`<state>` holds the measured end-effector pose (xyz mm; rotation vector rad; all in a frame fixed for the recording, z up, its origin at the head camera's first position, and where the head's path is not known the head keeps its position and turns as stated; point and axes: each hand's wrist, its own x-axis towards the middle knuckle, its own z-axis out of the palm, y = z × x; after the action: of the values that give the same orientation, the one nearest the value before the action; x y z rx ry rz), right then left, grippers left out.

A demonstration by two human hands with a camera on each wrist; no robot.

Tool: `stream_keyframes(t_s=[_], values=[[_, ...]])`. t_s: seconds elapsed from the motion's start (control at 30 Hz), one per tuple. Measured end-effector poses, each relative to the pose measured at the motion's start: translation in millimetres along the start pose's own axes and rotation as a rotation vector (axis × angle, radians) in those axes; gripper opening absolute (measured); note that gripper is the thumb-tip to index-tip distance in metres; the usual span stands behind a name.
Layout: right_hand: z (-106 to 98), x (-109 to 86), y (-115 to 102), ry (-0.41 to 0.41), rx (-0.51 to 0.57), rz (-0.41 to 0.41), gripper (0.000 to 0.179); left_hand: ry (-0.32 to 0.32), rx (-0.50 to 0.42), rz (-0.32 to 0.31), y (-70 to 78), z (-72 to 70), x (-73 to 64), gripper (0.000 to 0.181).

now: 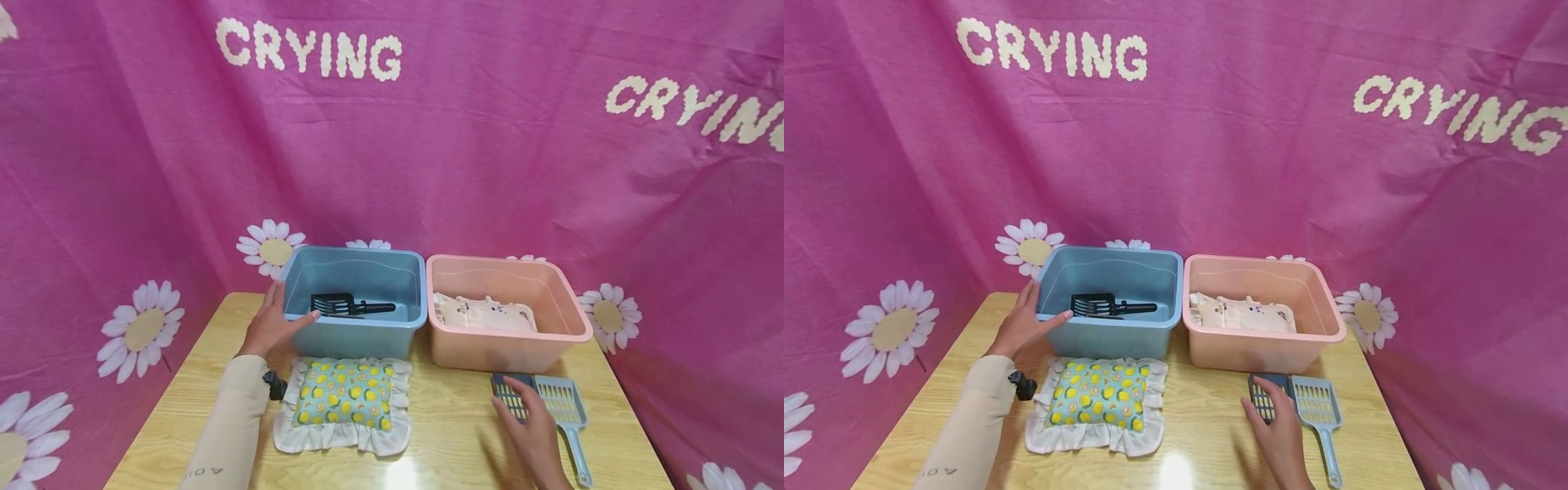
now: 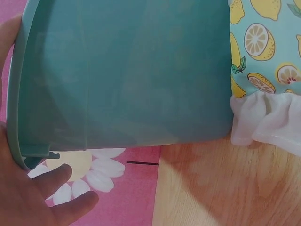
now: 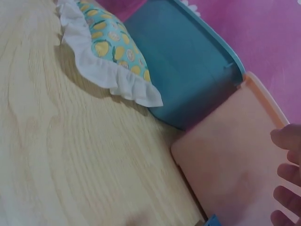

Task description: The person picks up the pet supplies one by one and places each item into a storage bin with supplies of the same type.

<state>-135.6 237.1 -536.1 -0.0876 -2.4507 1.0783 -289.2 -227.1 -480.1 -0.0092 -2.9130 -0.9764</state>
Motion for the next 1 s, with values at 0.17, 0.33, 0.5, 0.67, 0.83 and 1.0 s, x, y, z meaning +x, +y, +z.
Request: stream_keyframes(t_s=[0.17,0.33,0.5,0.67,0.83,1.0], values=[[-2.6,-8.7,8.7,-0.007,-0.037,0.066,0.04,-0.011,0.002,-0.012,-1.1,2.1,-2.0,0.116],[-3.2,-11.4,12.1,0.012,-0.04,0.132,0.041,0.002,0.005,0.002,-0.1,-0.7,-1.5,0.115],[-2.5,-12.0,13.6,-0.006,-0.022,0.202,0.041,0.021,-0.001,-0.007,-1.2,-3.4,-1.2,0.115],[-4.3,-16.5,17.7,-0.019,0.027,0.337,0.045,0.023,-0.018,-0.001,-1.0,-1.3,-0.9,0.115],[-3.9,-24.6,25.5,0.008,0.035,0.385,0.045,0.013,-0.015,0.004,0.5,1.0,0.0,0.116],[-2.8,-27.6,29.2,0.038,0.048,0.385,0.045,0.011,0.002,0.003,1.0,-1.1,0.4,0.116]])
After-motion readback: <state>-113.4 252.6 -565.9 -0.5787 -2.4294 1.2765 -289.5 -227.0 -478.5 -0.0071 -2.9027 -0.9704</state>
